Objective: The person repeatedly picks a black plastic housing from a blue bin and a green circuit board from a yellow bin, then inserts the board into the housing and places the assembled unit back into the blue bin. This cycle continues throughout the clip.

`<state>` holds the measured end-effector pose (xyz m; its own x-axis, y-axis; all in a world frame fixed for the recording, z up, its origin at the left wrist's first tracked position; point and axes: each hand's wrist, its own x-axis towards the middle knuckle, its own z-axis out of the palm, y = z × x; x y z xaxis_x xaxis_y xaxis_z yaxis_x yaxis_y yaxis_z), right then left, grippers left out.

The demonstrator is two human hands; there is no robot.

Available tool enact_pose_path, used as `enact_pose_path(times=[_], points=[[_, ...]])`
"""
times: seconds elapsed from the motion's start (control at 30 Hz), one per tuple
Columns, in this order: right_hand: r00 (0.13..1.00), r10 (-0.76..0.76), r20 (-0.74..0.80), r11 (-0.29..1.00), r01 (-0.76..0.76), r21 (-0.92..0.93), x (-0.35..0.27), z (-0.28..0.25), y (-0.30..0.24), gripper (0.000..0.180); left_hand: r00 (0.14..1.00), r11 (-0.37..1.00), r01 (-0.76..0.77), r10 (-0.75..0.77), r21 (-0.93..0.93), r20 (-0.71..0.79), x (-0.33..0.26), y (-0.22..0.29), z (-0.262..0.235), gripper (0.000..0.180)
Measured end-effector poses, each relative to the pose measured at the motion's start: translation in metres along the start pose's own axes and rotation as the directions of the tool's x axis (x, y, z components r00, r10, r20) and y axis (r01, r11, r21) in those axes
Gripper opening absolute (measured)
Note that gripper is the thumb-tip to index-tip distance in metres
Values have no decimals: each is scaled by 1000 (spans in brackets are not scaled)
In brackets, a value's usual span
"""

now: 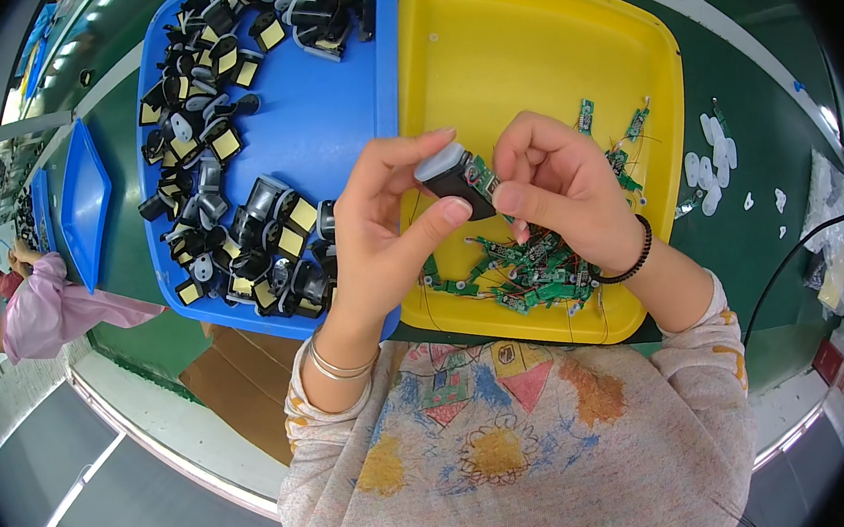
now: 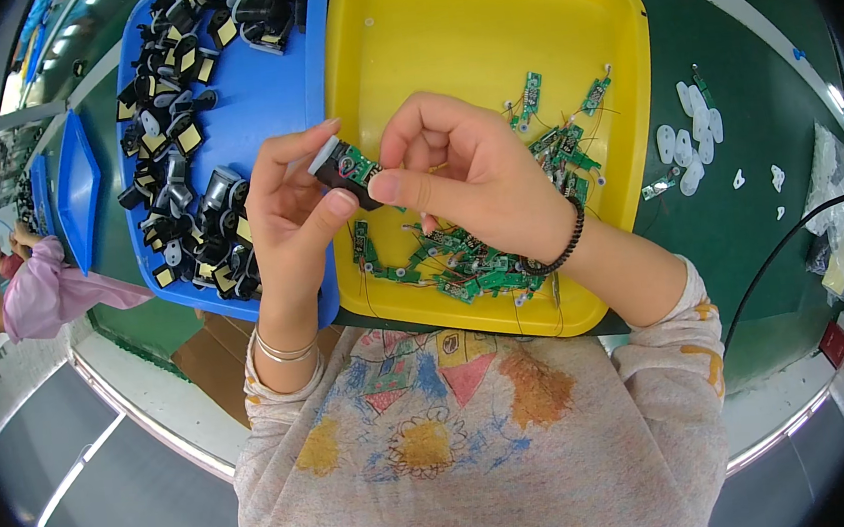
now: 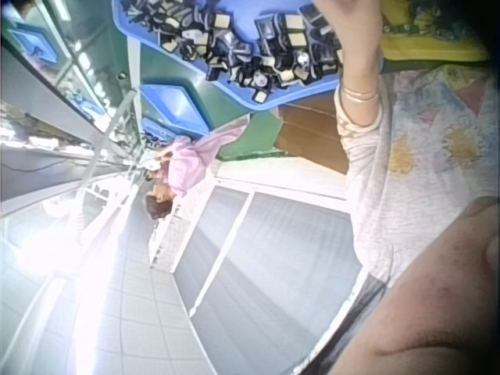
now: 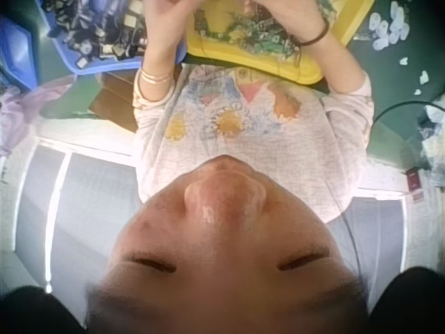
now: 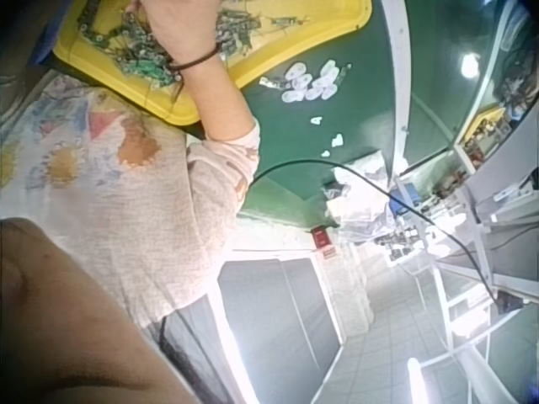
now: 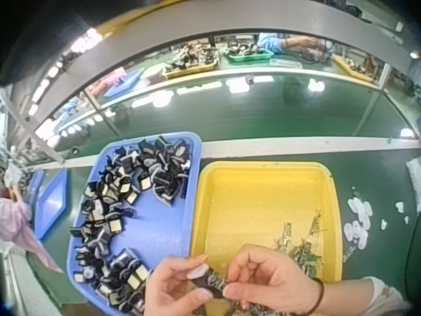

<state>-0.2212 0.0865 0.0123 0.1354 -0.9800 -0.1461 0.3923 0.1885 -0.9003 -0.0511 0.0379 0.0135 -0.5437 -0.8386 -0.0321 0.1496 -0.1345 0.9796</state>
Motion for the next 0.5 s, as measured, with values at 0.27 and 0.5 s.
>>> enact_pose_path(times=[0.27,0.5], points=[[995,99,30,995,-100,8,-1,0,-1,14,972,911,-232,224,341,65,-1,-6,-6,41],[988,-138,-67,943,111,-312,-7,5,4,13,973,934,-218,185,284,139,4,-2,-1,38]])
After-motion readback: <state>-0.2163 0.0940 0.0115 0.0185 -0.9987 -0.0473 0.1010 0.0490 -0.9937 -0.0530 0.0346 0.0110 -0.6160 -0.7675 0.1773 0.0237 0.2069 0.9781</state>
